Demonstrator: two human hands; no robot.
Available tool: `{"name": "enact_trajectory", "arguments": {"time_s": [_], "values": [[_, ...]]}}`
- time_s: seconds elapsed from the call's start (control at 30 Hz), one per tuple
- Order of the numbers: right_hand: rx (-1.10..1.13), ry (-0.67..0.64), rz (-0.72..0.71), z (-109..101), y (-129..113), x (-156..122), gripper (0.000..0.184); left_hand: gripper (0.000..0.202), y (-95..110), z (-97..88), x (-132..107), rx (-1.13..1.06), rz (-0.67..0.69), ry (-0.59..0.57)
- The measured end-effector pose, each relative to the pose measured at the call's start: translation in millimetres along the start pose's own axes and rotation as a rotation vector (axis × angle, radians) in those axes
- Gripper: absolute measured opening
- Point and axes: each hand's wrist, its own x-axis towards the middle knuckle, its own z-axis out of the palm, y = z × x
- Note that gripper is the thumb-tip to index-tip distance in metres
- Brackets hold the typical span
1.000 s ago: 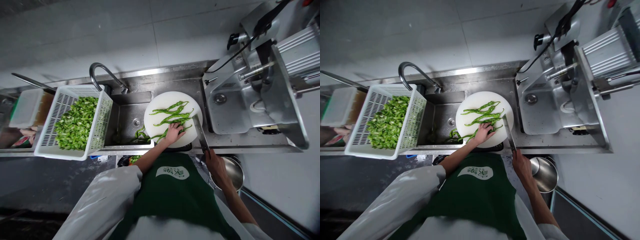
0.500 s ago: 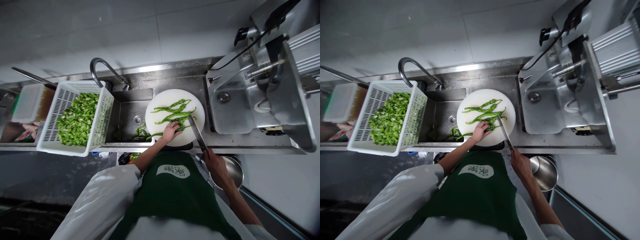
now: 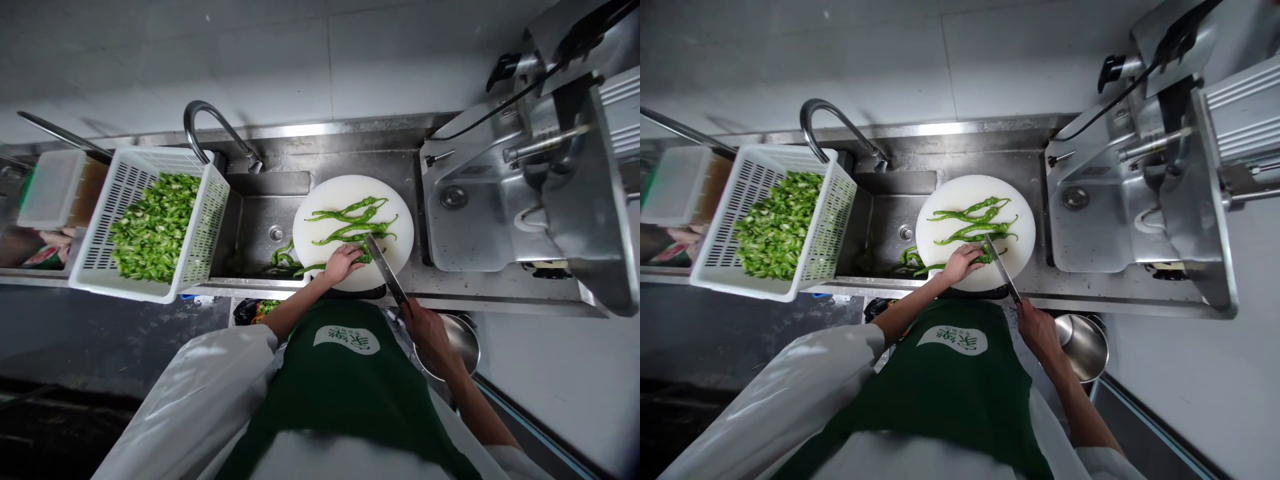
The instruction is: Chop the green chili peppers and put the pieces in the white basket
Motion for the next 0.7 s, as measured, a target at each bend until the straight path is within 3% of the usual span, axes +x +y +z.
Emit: {"name": "enact_trajectory", "arguments": {"time_s": [0.47, 0.7], "values": [[-0.045, -0.149, 0.0, -35.0, -2.3, 26.7, 0.022, 0.031, 5.2, 7.9, 3.3, -0.01, -0.052, -0.017], [-0.009, -0.133, -0.056, -23.2, 13.1, 42.3, 0.025, 0.031, -0.3, 12.2, 4.1, -0.07, -0.067, -0.031]]}}
